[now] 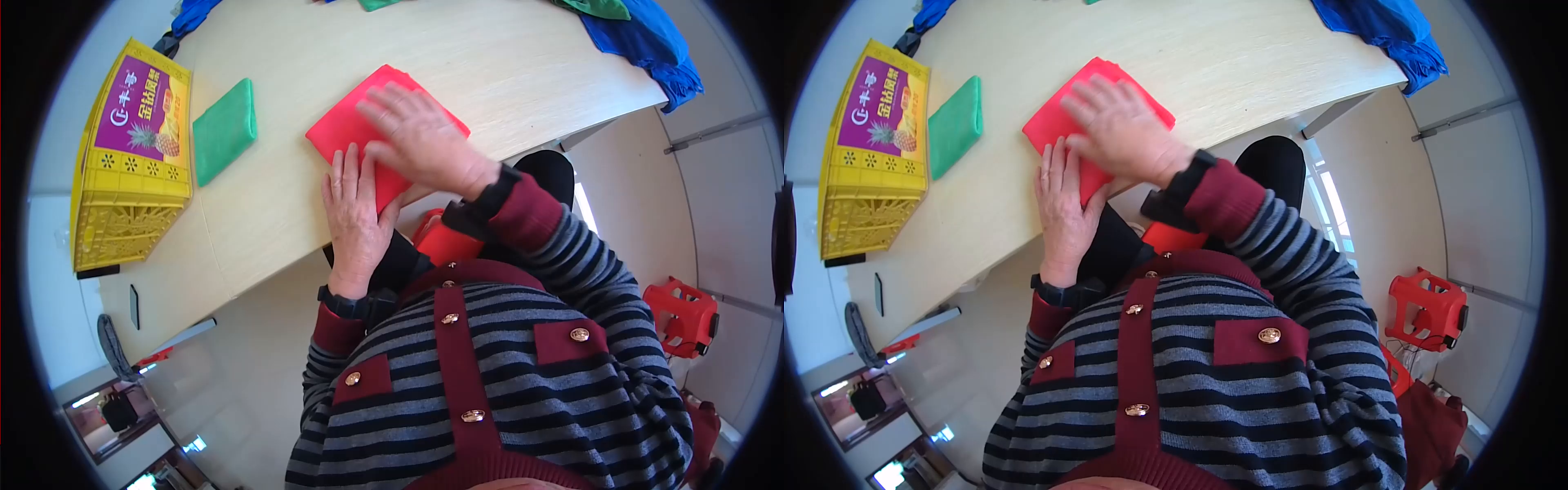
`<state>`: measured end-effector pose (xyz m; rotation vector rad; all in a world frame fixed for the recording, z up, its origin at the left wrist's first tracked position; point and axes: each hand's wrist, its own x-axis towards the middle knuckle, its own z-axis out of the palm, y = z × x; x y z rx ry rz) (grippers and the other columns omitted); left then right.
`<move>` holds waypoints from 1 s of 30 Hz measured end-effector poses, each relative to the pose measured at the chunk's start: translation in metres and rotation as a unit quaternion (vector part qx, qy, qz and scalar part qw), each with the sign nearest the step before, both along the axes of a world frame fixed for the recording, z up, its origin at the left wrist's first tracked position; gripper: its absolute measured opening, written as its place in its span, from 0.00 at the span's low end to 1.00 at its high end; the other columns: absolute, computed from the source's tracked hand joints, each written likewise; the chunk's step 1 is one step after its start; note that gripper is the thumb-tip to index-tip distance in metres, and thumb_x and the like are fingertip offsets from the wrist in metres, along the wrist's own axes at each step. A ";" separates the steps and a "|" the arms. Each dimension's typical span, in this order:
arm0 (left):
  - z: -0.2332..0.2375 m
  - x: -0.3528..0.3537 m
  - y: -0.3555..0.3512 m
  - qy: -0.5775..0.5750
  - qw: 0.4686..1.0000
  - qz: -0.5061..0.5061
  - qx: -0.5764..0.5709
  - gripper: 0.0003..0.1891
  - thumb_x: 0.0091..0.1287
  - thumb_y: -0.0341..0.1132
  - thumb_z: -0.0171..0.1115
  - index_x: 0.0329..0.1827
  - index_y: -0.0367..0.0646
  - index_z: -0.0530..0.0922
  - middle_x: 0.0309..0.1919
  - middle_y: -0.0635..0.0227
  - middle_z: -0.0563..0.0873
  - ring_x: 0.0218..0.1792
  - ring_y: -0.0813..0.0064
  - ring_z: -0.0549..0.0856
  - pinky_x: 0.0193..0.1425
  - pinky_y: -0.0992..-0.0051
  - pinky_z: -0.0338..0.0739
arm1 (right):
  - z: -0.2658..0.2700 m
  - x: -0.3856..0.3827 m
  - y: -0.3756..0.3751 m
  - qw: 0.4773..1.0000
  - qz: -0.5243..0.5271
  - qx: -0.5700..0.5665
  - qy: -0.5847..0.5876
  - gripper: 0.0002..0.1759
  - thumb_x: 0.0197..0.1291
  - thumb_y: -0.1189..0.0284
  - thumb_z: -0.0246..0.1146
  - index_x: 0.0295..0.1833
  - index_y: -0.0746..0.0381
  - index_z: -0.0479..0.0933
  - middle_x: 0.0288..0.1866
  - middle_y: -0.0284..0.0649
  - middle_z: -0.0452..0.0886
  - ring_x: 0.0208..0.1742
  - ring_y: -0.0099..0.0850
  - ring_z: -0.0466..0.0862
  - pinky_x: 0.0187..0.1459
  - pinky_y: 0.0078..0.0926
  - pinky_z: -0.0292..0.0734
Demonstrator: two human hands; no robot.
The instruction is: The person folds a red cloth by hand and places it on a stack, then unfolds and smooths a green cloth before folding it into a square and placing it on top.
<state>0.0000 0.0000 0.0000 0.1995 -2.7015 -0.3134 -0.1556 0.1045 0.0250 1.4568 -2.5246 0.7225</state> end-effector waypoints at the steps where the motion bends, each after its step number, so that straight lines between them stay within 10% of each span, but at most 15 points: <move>1: -0.002 0.001 -0.002 0.000 1.000 0.001 -0.001 0.39 0.67 0.50 0.70 0.76 0.37 0.68 0.79 0.52 0.65 0.81 0.49 0.61 0.81 0.42 0.55 | 0.000 0.010 -0.007 0.999 0.028 0.025 0.011 0.38 0.73 0.47 0.57 0.80 0.58 0.65 0.82 0.50 0.63 0.85 0.49 0.57 0.83 0.51 0.49; 15: 0.001 0.003 0.002 -0.053 0.997 0.005 -0.050 0.36 0.76 0.52 0.57 0.80 0.39 0.63 0.81 0.56 0.63 0.83 0.53 0.58 0.83 0.47 0.51 | -0.014 -0.011 0.021 0.995 0.020 0.066 0.069 0.33 0.78 0.48 0.49 0.81 0.51 0.64 0.84 0.38 0.63 0.85 0.42 0.57 0.83 0.46 0.49; 30: 0.013 -0.004 -0.018 -0.029 1.000 -0.001 0.009 0.31 0.78 0.51 0.52 0.79 0.42 0.67 0.78 0.55 0.68 0.80 0.52 0.62 0.81 0.45 0.54 | -0.005 -0.035 0.035 0.981 -0.109 0.087 0.138 0.32 0.77 0.51 0.51 0.78 0.58 0.67 0.80 0.49 0.66 0.83 0.48 0.60 0.81 0.52 0.52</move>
